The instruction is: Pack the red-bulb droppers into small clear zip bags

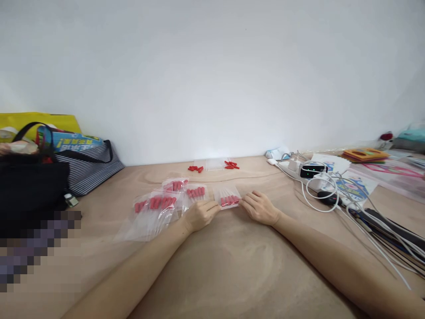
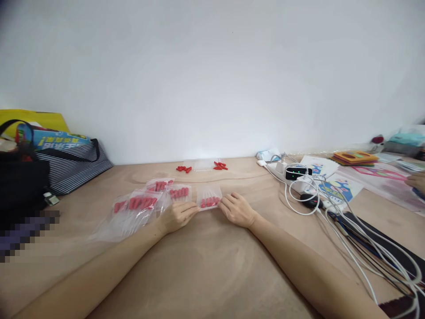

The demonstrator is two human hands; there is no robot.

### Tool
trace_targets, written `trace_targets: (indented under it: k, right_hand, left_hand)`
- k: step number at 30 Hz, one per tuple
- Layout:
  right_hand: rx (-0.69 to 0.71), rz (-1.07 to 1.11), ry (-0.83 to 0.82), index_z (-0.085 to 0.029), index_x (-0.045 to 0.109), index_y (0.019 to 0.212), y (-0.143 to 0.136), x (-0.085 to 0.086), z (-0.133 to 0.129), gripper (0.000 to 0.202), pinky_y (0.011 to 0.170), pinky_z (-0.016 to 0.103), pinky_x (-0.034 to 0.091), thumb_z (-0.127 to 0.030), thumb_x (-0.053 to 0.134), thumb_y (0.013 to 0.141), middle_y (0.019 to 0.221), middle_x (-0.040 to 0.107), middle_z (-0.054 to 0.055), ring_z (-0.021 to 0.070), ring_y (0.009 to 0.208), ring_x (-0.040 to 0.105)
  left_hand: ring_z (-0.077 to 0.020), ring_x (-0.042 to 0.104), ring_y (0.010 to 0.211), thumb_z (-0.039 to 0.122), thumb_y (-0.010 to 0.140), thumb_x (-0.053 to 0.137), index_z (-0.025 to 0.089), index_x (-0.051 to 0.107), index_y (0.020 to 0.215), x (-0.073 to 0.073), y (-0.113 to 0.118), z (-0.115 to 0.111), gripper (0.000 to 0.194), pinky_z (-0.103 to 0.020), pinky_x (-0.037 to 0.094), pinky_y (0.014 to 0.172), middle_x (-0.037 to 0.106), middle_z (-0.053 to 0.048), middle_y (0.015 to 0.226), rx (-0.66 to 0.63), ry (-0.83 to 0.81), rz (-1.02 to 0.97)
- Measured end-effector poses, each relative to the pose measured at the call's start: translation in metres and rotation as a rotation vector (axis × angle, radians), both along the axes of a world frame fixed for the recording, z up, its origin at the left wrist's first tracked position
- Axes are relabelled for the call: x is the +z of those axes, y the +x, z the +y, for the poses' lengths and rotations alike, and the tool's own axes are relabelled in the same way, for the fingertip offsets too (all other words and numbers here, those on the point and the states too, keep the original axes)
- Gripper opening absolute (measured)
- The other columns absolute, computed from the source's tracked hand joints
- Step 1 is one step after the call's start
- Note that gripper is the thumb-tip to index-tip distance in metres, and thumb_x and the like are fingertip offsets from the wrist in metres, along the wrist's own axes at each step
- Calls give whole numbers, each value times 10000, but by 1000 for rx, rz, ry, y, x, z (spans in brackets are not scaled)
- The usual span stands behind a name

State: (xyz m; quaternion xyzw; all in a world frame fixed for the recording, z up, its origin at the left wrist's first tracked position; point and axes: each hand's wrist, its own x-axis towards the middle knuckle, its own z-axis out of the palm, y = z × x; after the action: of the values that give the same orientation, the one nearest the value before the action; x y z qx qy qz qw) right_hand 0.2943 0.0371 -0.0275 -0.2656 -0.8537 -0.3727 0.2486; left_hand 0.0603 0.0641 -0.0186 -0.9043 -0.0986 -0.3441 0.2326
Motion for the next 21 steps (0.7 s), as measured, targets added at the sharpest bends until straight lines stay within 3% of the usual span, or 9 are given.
trace_targets:
  k: [9, 15, 19, 21]
  right_hand:
    - [-120, 113, -112, -150, 533, 678, 26, -4, -4, 237, 593, 273, 260, -203, 392, 860, 623, 531, 31, 132, 604, 432]
    - [-15, 172, -262, -139, 553, 924, 0, 2, -13, 297, 650, 284, 305, -396, 482, 793, 821, 580, 71, 159, 726, 480]
    - [-29, 143, -228, -182, 589, 825, -18, -4, -3, 166, 626, 267, 303, -200, 424, 837, 744, 582, 39, 137, 671, 472]
    - [-59, 123, -219, -179, 596, 770, -13, -8, 5, 195, 609, 262, 305, -149, 414, 833, 680, 569, 32, 135, 636, 464]
  left_hand:
    - [-99, 589, 570, 117, 857, 372, 140, 573, 741, -3, -3, 2, 234, -194, 457, 509, 643, -15, 707, 30, -79, -10]
    - [-107, 597, 612, 188, 870, 394, 150, 588, 743, -5, 4, 0, 235, -205, 457, 537, 647, -9, 717, 69, -81, 0]
    - [-133, 598, 753, 253, 869, 410, 153, 595, 860, 2, 1, 0, 210, -238, 476, 680, 653, -25, 839, 53, -79, 35]
    - [-165, 576, 843, 294, 860, 410, 139, 586, 934, 9, -7, 5, 246, -276, 463, 763, 636, -60, 917, 175, -127, 16]
